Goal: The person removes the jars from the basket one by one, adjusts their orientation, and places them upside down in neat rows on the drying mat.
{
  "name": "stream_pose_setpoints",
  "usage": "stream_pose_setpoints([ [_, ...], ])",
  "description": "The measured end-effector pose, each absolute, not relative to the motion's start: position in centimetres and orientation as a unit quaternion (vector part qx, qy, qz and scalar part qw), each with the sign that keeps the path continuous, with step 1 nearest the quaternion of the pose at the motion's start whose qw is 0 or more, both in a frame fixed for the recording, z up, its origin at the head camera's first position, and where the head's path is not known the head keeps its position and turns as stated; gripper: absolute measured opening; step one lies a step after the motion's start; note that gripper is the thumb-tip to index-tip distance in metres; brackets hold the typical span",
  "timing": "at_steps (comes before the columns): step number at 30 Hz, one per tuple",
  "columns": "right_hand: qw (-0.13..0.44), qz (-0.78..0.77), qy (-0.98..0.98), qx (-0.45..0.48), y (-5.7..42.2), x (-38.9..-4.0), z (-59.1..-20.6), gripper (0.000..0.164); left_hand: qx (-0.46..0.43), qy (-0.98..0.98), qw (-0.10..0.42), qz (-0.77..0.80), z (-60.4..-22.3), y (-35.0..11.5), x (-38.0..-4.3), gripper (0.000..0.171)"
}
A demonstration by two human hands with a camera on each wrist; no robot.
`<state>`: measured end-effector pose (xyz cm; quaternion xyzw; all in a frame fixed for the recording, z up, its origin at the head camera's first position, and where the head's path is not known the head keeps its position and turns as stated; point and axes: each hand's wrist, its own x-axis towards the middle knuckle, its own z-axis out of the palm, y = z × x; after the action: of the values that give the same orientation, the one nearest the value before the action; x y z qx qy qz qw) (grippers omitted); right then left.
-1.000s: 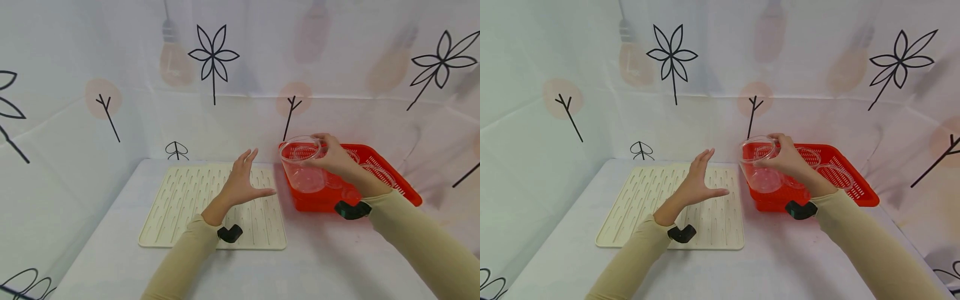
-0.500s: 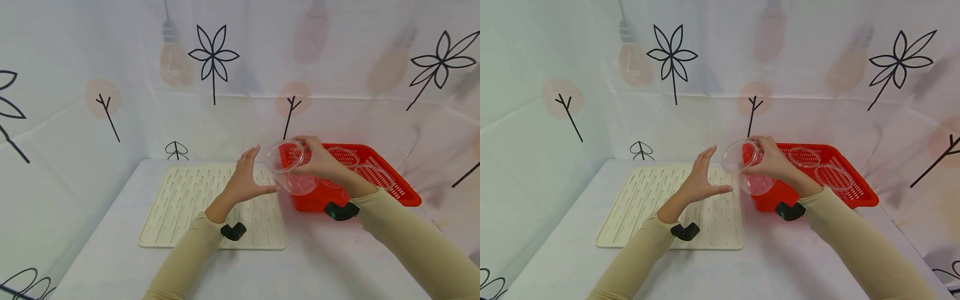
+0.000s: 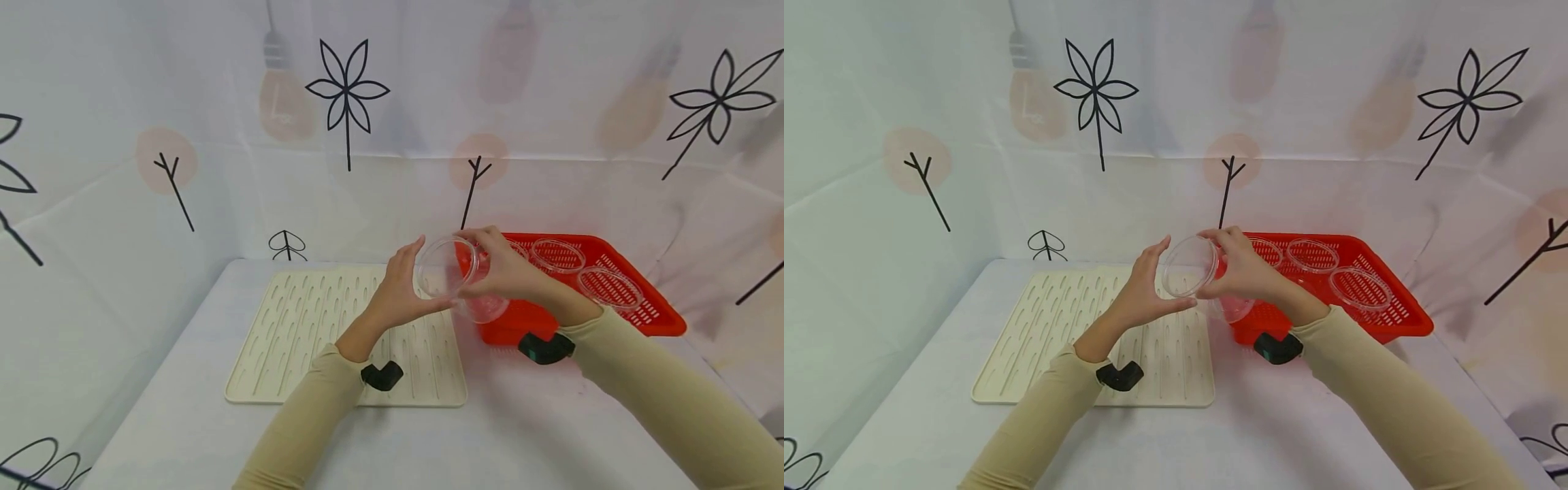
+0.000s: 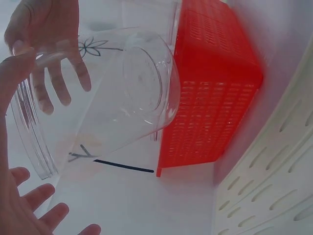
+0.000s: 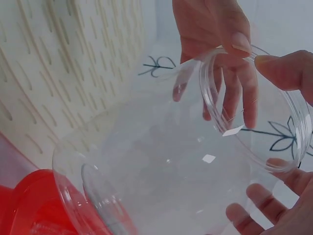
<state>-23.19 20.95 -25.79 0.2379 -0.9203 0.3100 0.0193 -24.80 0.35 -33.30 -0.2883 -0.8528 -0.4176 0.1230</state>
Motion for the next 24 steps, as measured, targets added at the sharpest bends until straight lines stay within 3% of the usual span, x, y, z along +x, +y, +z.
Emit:
stream_pose_setpoints([
  [15, 0.021, 0.276, -0.916, 0.290, 19.6, -23.0, -25.9, 0.085, -0.320, -0.828, 0.087, -0.452, -33.0, -0.2, -25.1, 0.099],
  [24, 0.012, 0.324, -0.913, 0.247, 20.1, -22.6, -26.1, 0.087, -0.317, -0.807, 0.071, -0.493, -33.3, -0.9, -25.2, 0.100],
])
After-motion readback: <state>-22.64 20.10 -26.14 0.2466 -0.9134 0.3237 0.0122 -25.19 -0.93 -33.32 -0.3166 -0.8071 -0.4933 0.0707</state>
